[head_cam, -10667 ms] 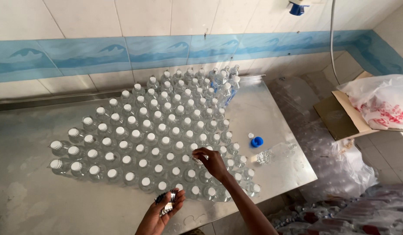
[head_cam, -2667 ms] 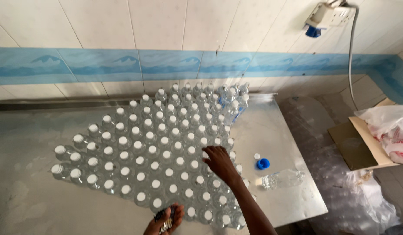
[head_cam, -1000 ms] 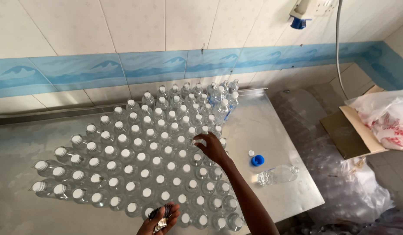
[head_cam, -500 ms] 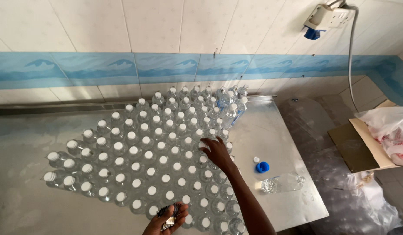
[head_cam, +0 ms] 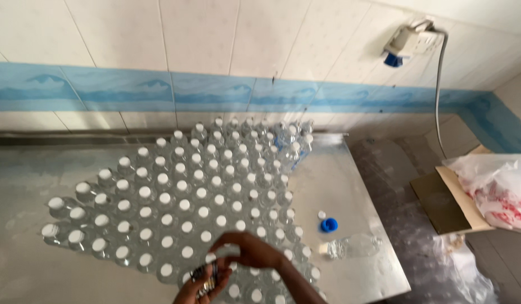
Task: The person picks up white caps from their left hand and places them one by one onto the tops of clear plastic bottles arranged in a triangular pattern on a metal table.
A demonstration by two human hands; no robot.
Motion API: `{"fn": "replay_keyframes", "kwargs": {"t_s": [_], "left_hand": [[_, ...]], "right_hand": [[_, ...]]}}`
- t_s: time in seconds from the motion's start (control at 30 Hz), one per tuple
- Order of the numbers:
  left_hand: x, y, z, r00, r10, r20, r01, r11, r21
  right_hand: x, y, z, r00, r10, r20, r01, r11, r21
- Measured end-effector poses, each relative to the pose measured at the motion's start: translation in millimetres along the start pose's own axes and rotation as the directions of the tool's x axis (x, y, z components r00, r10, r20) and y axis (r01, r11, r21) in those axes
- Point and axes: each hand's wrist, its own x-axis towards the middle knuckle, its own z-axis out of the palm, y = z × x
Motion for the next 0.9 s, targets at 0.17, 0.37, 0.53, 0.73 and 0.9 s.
{"fn": "replay_keyframes", "kwargs": {"t_s": [0.17,0.37,0.53,0.73,0.9], "left_hand": [[-37.9,8.1,44.9,0.981,-0.097,-0.17,0.095,0.995,-0.016],[-59.7,21.4,69.8,0.976,-0.126,-0.18,0.116,0.991,-0.064],[-6.1,23.2,22.1,0.987,-0.162,0.004,0.162,0.987,-0.02],[-20.6,28.5,19.1,0.996,-0.094,0.002,0.094,0.994,-0.061],[43.3,10.9,-46.7,0.959,-0.244,0.144,0.267,0.948,-0.172]], "right_hand": [[-3.9,8.5,29.0,0.992,-0.127,-0.004,0.127,0.983,0.134],[-9.2,5.8,20.7,0.999,0.021,-0.049,-0.006,0.958,0.288],[-4.3,13.2,13.5,0.99,-0.088,-0.108,0.116,0.948,0.295],[20.3,38.4,-9.2,0.926,-0.026,-0.378,0.123,0.964,0.235],[60.4,68.6,-58.9,0.743,0.067,-0.666,-0.019,0.997,0.08]]}}
